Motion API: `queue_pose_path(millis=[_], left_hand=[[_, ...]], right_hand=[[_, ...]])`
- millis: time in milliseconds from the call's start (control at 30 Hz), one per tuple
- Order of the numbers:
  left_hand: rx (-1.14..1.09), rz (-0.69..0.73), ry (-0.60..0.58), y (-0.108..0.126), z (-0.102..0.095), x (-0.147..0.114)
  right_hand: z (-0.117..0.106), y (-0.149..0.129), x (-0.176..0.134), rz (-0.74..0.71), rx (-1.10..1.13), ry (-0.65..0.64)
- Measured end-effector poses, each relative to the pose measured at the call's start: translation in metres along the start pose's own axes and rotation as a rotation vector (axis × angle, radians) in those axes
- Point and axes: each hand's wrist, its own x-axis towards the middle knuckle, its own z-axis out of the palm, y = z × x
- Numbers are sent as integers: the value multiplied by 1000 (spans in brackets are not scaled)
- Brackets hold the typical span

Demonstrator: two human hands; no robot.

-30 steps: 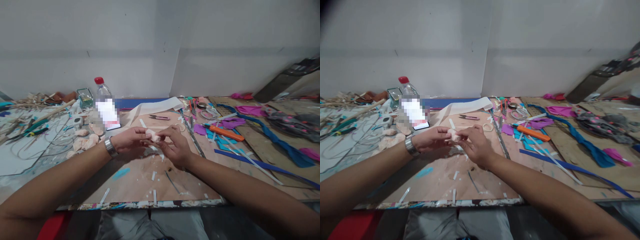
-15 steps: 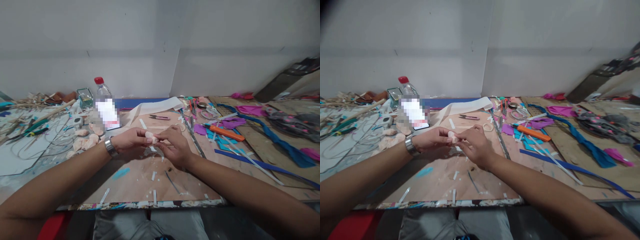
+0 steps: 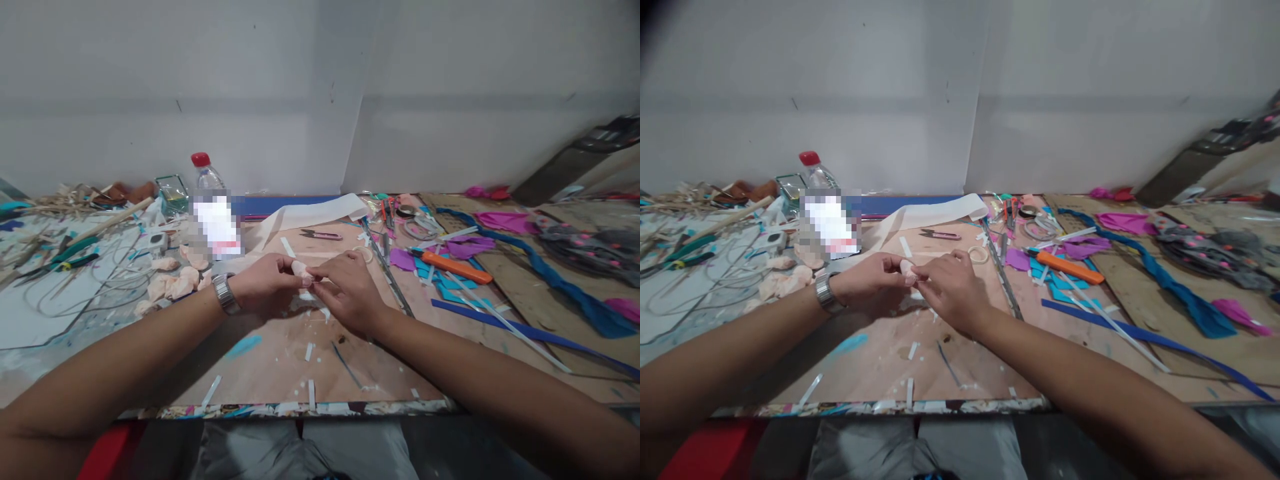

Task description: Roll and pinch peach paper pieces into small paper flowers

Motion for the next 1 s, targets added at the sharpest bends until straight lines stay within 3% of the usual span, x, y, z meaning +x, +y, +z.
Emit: queue_pose_path(millis=[133, 433, 733, 867, 1000], left_hand=[[107, 16, 17, 1, -5, 3], [50, -78, 109, 6, -4, 3], [283, -52, -110, 0, -9, 1], [292, -44, -126, 0, -10, 3], [117, -72, -82, 2, -9, 3]], right_hand=[[0, 0, 0, 8, 0, -11], [-4, -1, 1, 30, -29, -23], [1, 2, -4, -102, 37, -193], [2, 2, -3, -85, 71, -186], [0, 2, -2, -3, 63, -126]])
